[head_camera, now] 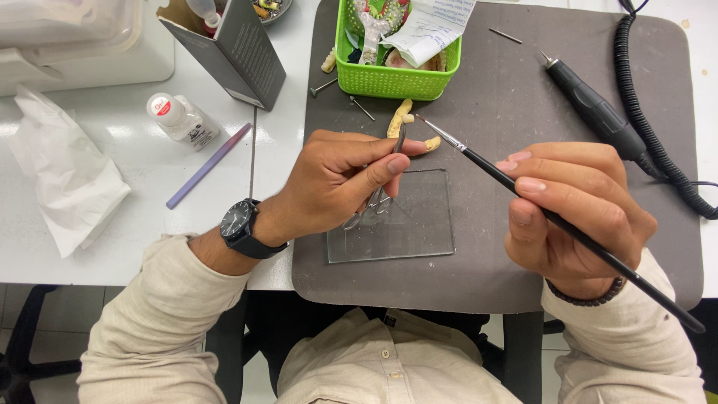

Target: The person holds a partial denture with forceps in one hand and uses a fine brush in the other to apply and shape porcelain material onto the denture teeth, periodically dipping the brush on a glass slab and repositioning the denture on the bench.

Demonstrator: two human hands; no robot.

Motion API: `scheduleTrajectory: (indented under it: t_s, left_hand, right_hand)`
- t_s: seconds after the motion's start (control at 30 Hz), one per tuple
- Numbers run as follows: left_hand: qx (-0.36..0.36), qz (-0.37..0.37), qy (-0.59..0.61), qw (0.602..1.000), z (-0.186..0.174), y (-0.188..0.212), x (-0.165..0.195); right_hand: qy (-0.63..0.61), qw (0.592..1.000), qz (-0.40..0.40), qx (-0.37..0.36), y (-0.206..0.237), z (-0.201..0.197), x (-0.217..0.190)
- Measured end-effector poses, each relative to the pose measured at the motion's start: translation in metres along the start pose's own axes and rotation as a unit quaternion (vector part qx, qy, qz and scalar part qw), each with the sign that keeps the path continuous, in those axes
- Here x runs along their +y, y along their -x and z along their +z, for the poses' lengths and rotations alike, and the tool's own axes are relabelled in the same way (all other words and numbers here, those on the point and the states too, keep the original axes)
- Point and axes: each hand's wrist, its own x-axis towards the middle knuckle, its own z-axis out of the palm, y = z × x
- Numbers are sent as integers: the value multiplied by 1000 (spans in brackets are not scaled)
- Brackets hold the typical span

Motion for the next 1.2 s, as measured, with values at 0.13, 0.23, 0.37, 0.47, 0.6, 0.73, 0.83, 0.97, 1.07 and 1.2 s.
scheduleTrajectory:
  t_s: [0.13, 0.23, 0.37, 0.47, 0.6, 0.73, 0.83, 0.97, 1.07, 1.2]
  left_hand:
    - [43, 25, 6, 999, -7, -1, -8]
    - [137, 15, 7, 990, -16, -2, -16]
    - [186, 3, -8, 982, -26, -7, -27]
    - [193, -1, -5, 981, -29, -9, -33]
    - [206, -17, -26, 978, -28, -9, -39]
    - [207, -2, -61, 976, -28, -8, -42]
    - [205, -7, -72, 976, -29, -8, -42]
    - [196, -7, -72, 978, -29, -7, -44]
    - [190, 3, -83, 978, -29, -8, -45]
    - [188, 15, -80, 979, -29, -7, -46]
  right_hand:
    - [-17, 998, -8, 54, 3, 7, 15]
    - [-236, 954, 163, 90, 6, 20, 35]
    - [-440, 837, 323, 33, 5, 35, 65]
    - [-454, 813, 364, -24, 8, 52, 71]
    - [-394, 828, 386, -98, 13, 70, 64]
    - [-396, 821, 389, -134, 13, 77, 57]
    - [-377, 824, 394, -153, 12, 80, 54]
    - [-362, 831, 390, -164, 11, 82, 51]
    - [-337, 845, 378, -173, 11, 83, 50]
    - [-334, 847, 376, -170, 11, 84, 48]
